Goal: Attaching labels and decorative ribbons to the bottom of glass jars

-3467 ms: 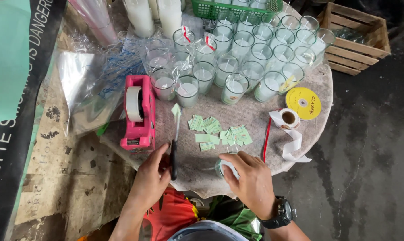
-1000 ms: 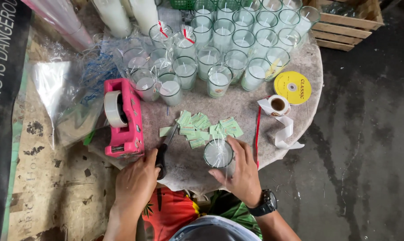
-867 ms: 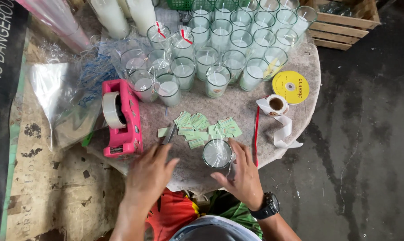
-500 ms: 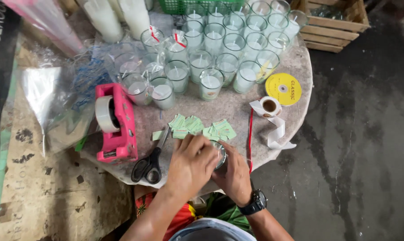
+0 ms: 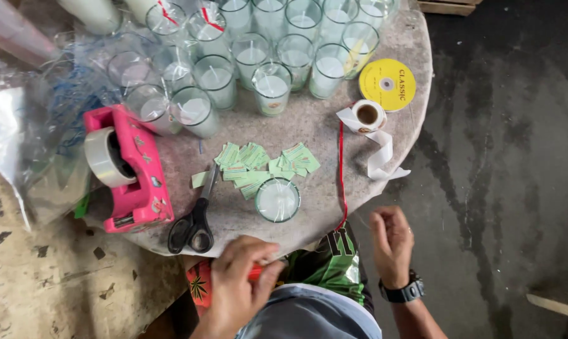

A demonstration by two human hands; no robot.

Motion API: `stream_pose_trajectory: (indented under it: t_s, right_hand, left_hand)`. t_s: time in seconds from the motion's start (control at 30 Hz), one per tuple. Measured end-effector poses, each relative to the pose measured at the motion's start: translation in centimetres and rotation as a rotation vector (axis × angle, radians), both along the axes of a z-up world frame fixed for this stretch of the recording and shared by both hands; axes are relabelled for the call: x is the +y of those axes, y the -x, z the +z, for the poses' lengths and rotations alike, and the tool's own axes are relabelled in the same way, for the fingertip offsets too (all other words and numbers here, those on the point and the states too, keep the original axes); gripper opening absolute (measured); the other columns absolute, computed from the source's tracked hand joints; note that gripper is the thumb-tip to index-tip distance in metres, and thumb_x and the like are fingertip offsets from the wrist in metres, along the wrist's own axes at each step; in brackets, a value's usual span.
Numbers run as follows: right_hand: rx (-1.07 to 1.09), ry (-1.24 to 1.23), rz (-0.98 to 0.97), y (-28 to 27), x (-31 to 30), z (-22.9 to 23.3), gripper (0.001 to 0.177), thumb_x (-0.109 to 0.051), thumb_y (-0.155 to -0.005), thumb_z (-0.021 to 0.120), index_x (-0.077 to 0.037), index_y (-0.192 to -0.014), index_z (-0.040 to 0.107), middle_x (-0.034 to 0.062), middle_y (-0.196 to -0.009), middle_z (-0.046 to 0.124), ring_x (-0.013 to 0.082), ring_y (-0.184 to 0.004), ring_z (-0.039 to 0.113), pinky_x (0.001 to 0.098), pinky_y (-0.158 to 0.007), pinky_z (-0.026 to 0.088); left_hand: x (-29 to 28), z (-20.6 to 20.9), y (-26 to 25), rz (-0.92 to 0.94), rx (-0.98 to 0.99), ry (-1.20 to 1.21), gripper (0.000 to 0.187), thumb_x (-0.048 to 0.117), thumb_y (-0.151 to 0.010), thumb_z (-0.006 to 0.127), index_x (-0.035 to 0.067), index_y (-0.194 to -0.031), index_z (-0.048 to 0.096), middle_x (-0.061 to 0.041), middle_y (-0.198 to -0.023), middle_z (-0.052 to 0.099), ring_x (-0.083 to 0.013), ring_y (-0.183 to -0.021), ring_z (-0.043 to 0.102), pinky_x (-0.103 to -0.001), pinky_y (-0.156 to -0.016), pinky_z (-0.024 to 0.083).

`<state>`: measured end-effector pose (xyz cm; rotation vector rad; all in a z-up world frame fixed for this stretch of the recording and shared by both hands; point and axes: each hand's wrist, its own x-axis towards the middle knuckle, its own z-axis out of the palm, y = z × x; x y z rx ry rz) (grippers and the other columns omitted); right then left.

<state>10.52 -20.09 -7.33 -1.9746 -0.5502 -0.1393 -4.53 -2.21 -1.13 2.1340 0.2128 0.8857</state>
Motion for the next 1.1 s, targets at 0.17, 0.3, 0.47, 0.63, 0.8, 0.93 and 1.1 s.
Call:
stream_pose_trajectory:
  t_s: [0.17,0.3,0.47,0.63,0.8,0.93,1.1]
  right_hand:
    - [0.736,-0.19,0.264,2.0,-0.2,-8.4,0.037,-0.01,-0.072,0.054,-0.009,-0.108,0.047,0.006,-0.11,0.055,0.016,-0.1,0.052,0.0313,-0.081,0.042]
    - [0.667,-0.117,0.33,3.6,0.9,-5.5,0.021,-0.027,-0.082,0.051,-0.009,-0.085,0.059,0.0038,-0.085,0.048,0.0122,-0.073,0.049,0.027,-0.062,0.041]
    - [0.82,0.175,0.275,3.4,-2.1,-4.0,0.013,-0.002,-0.071,0.048,-0.005,-0.072,0.061,0.0014,-0.071,0.062,0.0086,-0.067,0.052,0.0255,-0.054,0.047]
    - [0.35,0.452,0.686,1.1,-3.1,4.7,0.021,-0.023,-0.077,0.054,-0.009,-0.092,0.061,0.0017,-0.084,0.068,0.0115,-0.06,0.068,0.024,-0.053,0.05]
    - [0.292,0.361,0.327,-0.8,-5.6,9.8,0.026,-0.013,-0.08,0.048,-0.012,-0.101,0.063,-0.0005,-0.077,0.066,0.0079,-0.066,0.058,0.0195,-0.062,0.042]
    - [0.022,0.397,0.549,0.5,-2.6,9.7,0.008,-0.013,-0.075,0.056,-0.012,-0.082,0.059,-0.001,-0.074,0.063,0.0105,-0.062,0.059,0.0219,-0.058,0.045]
    - [-0.161,0.316,0.822,2.2,1.7,10.4,0.017,0.0,-0.068,0.048,-0.006,-0.083,0.05,0.0076,-0.079,0.06,0.0253,-0.06,0.057,0.0327,-0.052,0.045]
  left_hand:
    - [-2.5,0.6,-2.2,-0.368,-0.027,0.075,0.02,0.025,-0.084,0.051,0.006,-0.09,0.055,-0.008,-0.075,0.058,-0.0182,-0.06,0.057,-0.03,-0.055,0.044]
    - [-3.5,0.0,-2.8,-0.467,-0.027,-0.005,0.015,0.018,-0.085,0.05,0.006,-0.094,0.051,-0.009,-0.087,0.055,-0.0258,-0.079,0.057,-0.035,-0.067,0.043]
    - [-4.1,-0.7,-3.1,-0.535,0.052,-0.133,0.037,0.027,-0.091,0.042,0.008,-0.122,0.04,-0.009,-0.121,0.048,-0.0201,-0.102,0.056,-0.031,-0.076,0.045]
    - [-4.5,-5.3,-5.0,-0.475,0.055,-0.171,0.032,0.029,-0.086,0.049,0.007,-0.11,0.045,-0.006,-0.089,0.049,-0.0185,-0.067,0.049,-0.029,-0.049,0.042]
    - [-2.4,-3.8,-5.0,-0.297,0.019,-0.161,0.007,0.007,-0.08,0.059,0.001,-0.083,0.057,-0.009,-0.073,0.059,-0.0148,-0.054,0.056,-0.024,-0.044,0.049]
    - [-3.6,0.5,-3.8,-0.292,-0.105,-0.011,0.026,0.013,-0.088,0.045,-0.004,-0.108,0.047,-0.017,-0.1,0.056,-0.028,-0.088,0.058,-0.034,-0.077,0.048]
    - [-4.1,0.2,-3.3,-0.456,0.03,0.323,0.051,0.033,-0.092,0.032,-0.001,-0.129,0.021,-0.015,-0.116,0.053,-0.0293,-0.101,0.059,-0.033,-0.085,0.047]
